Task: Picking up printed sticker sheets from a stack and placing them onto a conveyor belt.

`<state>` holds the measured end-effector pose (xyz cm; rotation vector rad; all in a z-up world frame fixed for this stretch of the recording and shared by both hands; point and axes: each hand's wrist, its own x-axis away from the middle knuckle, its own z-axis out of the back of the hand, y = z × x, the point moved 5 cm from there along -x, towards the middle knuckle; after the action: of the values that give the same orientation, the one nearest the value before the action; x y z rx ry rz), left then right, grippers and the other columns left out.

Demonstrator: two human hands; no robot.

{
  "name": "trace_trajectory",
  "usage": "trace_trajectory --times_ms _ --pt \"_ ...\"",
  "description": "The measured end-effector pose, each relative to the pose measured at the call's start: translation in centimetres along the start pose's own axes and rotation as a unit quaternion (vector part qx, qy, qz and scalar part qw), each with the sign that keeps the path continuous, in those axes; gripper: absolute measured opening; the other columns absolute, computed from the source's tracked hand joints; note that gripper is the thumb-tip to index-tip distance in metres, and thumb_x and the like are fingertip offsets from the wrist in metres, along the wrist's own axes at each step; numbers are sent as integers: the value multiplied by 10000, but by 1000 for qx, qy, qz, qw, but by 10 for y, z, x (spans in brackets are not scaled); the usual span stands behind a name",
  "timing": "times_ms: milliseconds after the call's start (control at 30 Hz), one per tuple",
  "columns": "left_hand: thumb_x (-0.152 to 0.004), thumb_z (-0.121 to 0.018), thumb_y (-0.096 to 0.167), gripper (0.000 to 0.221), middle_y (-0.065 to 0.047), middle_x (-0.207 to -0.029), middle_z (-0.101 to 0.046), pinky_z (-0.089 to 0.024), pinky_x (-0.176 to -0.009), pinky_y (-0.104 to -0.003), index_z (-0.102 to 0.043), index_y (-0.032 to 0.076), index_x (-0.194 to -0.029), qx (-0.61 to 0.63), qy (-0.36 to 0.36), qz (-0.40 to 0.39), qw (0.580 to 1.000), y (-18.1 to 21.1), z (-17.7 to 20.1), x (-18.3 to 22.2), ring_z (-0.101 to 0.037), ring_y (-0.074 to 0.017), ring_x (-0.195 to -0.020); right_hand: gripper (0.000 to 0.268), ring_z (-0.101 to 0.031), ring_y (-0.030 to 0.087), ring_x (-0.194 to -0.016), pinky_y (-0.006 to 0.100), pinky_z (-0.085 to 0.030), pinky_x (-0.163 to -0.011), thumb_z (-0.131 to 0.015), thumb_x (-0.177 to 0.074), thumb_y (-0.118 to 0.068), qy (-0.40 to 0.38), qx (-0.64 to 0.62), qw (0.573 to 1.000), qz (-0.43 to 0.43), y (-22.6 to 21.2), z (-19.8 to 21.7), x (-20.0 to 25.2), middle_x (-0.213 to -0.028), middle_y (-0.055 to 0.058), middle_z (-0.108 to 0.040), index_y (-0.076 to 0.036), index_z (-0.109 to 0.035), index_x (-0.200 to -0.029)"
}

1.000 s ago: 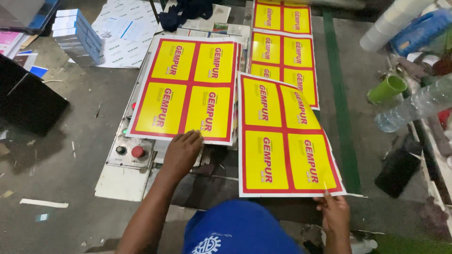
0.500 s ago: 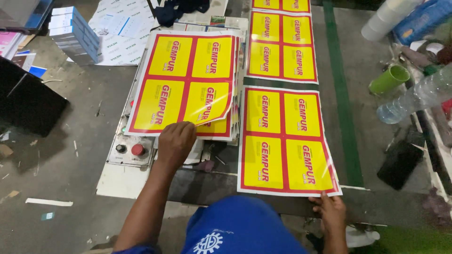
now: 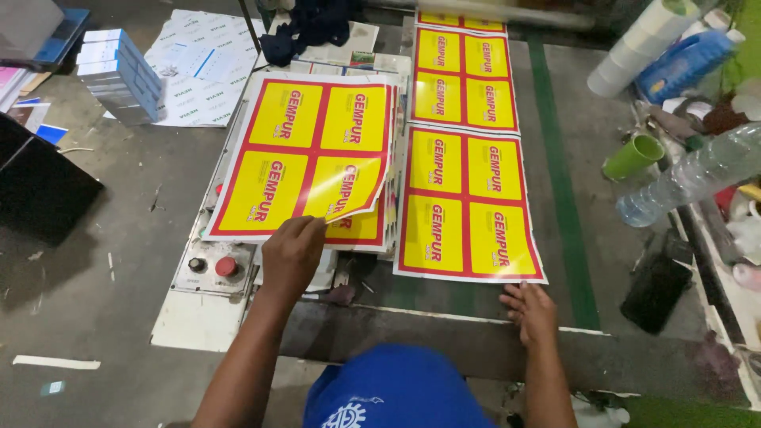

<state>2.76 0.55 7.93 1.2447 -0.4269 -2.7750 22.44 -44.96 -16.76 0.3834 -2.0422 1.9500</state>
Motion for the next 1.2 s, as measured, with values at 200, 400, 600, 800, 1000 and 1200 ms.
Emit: trace_trajectory --times_ms 200,400,600,800,1000,1200 --pt "-877 -752 87 133 -107 -988 -710 -564 -736 -423 -694 49 -990 53 1 -29 998 35 -1 1 -703 -306 -902 467 -725 201 -825 303 -511 -594 -566 -1023 -255 -43 37 998 -35 17 -31 31 -1117 149 -759 -73 -532 -1452" --pt "-792 -688 115 236 -148 -1082 -661 -538 -865 -446 -641 28 -1006 135 -88 -107 981 95 -57 28 -664 -340 -1014 459 -728 183 -824 292 -512 -598 -607 -983 -242 -222 52 974 5 -1 -120 74 -1156 146 -763 -44 -591 -1397" --pt "-861 -678 226 260 -156 -1157 -661 -479 -982 -483 -655 43 -1043 122 -167 -122 971 114 -103 57 -628 -345 -1142 331 -708 169 -842 303 -532 -623 -624 -1005 -239 -291 -42 955 25 -5 -150 75 -1084 112 -732 -41 -637 -1270" --pt "-903 -680 240 264 -125 -1245 -691 -455 -1067 -481 -693 60 -1095 82 -143 -126 978 68 -94 45 -620 -301 -1259 312 -722 229 -828 327 -485 -572 -598 -1008 -168 -162 -29 986 -11 1 -91 47 -1081 151 -726 -33 -585 -1289" --pt "-908 -710 307 331 -113 -1264 -701 -461 -1044 -463 -707 65 -1134 16 -166 -24 986 -8 -70 31 -624 -300 -1245 419 -711 263 -946 394 -538 -609 -514 -1033 -120 -107 32 993 -46 34 14 -3 -1160 163 -700 -112 -477 -1450" --pt "-830 -727 341 455 -150 -1288 -680 -461 -981 -479 -691 32 -1162 -22 -195 -61 979 -31 -63 31 -611 -336 -1235 526 -714 266 -939 399 -510 -567 -473 -1023 -76 -59 28 998 -26 78 102 -6 -1237 136 -682 -173 -432 -1538"
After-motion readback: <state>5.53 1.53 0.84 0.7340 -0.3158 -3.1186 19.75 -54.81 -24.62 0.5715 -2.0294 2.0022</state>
